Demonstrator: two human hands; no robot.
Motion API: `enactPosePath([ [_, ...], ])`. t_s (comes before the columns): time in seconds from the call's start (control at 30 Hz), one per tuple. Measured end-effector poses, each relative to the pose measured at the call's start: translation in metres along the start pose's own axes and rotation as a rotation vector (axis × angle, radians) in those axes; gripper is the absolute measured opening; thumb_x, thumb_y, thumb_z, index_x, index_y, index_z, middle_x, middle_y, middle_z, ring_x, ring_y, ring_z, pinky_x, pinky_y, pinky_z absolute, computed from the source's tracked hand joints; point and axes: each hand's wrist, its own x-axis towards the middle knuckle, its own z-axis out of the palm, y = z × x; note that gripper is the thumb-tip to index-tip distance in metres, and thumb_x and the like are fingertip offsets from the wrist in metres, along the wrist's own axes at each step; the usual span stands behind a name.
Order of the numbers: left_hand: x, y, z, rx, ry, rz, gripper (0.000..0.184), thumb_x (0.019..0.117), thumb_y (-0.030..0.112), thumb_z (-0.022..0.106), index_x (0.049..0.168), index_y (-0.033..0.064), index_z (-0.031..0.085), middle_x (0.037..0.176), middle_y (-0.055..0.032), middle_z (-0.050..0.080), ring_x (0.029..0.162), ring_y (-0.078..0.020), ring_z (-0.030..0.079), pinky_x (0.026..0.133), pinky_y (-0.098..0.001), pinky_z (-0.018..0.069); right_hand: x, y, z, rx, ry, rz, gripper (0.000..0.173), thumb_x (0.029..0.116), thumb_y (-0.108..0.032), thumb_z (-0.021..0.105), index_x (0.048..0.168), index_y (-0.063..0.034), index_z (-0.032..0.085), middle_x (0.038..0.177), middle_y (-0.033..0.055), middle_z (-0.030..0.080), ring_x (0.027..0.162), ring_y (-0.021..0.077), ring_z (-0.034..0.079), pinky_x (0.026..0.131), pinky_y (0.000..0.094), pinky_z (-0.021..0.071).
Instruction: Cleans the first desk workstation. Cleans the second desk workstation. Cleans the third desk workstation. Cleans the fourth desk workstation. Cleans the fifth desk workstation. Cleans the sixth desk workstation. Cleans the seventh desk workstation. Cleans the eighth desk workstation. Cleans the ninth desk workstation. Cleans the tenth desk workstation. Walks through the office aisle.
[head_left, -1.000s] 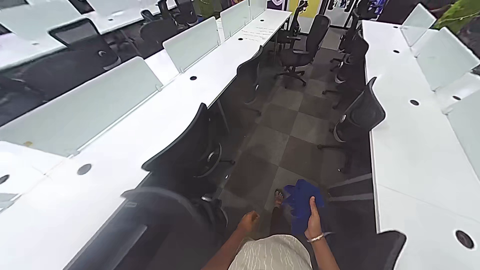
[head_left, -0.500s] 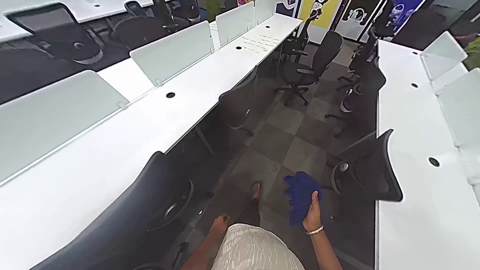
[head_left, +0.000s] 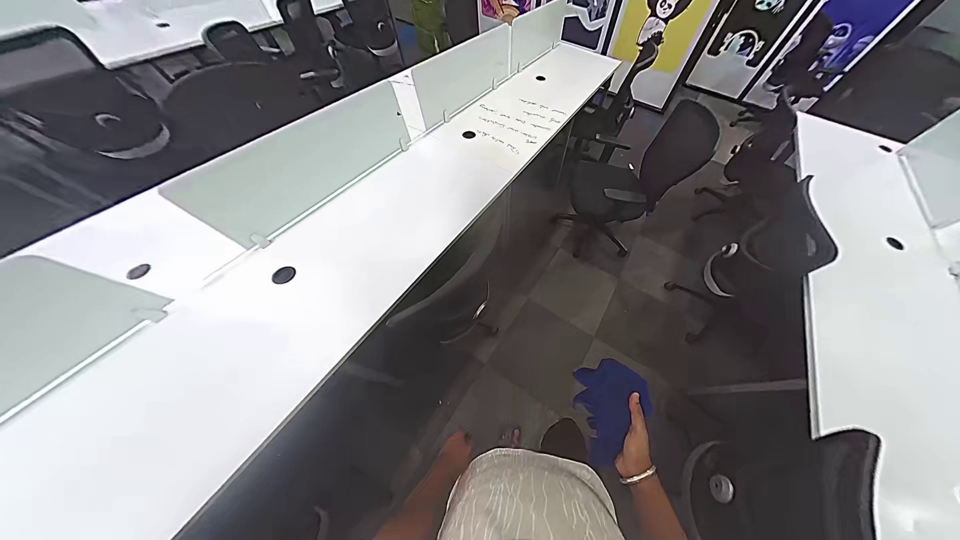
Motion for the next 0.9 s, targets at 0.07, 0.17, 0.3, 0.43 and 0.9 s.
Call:
enactPosePath([
  [0.07,0.054,0.054,-0.024,-0.064,-0.014,0.063,0.043,0.1075,0.034,0.05,0.133,0.001,0.06,0.123,-0.0229,0.067,0.115,-0.0367,0.065,0.102,-0.0563,0.0497,0.06,-0.01,0.015,0.019,-0.023,0.003,0.059,0.1072,-0.052,0.025,0.14,-0.009,0.048,0.112,0.0059,0.072,0.099,0.0147,0.072,0.081,0.0353,0.0625],
  [0.17,0.123,0.139,-0.054,-0.09,-0.082,0.102,0.043,0.1082,0.034,0.049,0.134,0.0007,0.06,0.124,-0.0231,0.066,0.114,-0.0354,0.066,0.101,-0.0532,0.0502,0.155,-0.024,0.038,0.043,-0.045,0.028,0.06,0.1073,-0.052,0.024,0.14,-0.0076,0.048,0.11,0.0089,0.073,0.095,0.0184,0.073,0.078,0.0376,0.0636],
  [0.3,0.214,0.25,-0.09,-0.165,-0.087,0.137,0.036,0.1087,0.026,0.049,0.131,-0.0013,0.059,0.119,-0.0229,0.065,0.105,-0.0323,0.065,0.095,-0.0497,0.0506,0.294,-0.058,0.068,0.008,-0.088,0.054,0.057,0.1079,-0.05,0.023,0.137,-0.0075,0.048,0.105,0.0057,0.074,0.09,0.0147,0.074,0.074,0.0336,0.0635],
  [0.43,0.287,0.357,-0.139,-0.238,-0.055,0.137,0.038,0.1096,0.026,0.048,0.132,-0.0028,0.057,0.119,-0.0236,0.064,0.106,-0.0323,0.064,0.096,-0.0485,0.0504,0.441,-0.111,0.1,-0.038,-0.166,0.066,0.059,0.1074,-0.05,0.025,0.14,-0.0053,0.045,0.11,0.0073,0.072,0.096,0.0144,0.072,0.081,0.0345,0.0626],
  [0.9,0.501,0.641,-0.413,-0.685,0.277,0.284,0.03,0.1049,0.016,0.052,0.131,0.0031,0.058,0.106,-0.0132,0.07,0.087,-0.018,0.069,0.083,-0.0365,0.0573,0.839,-0.213,0.351,-0.229,-0.415,0.026,0.053,0.1088,-0.041,0.033,0.143,-0.0017,0.043,0.117,0.0102,0.07,0.104,0.015,0.07,0.09,0.0354,0.0604],
])
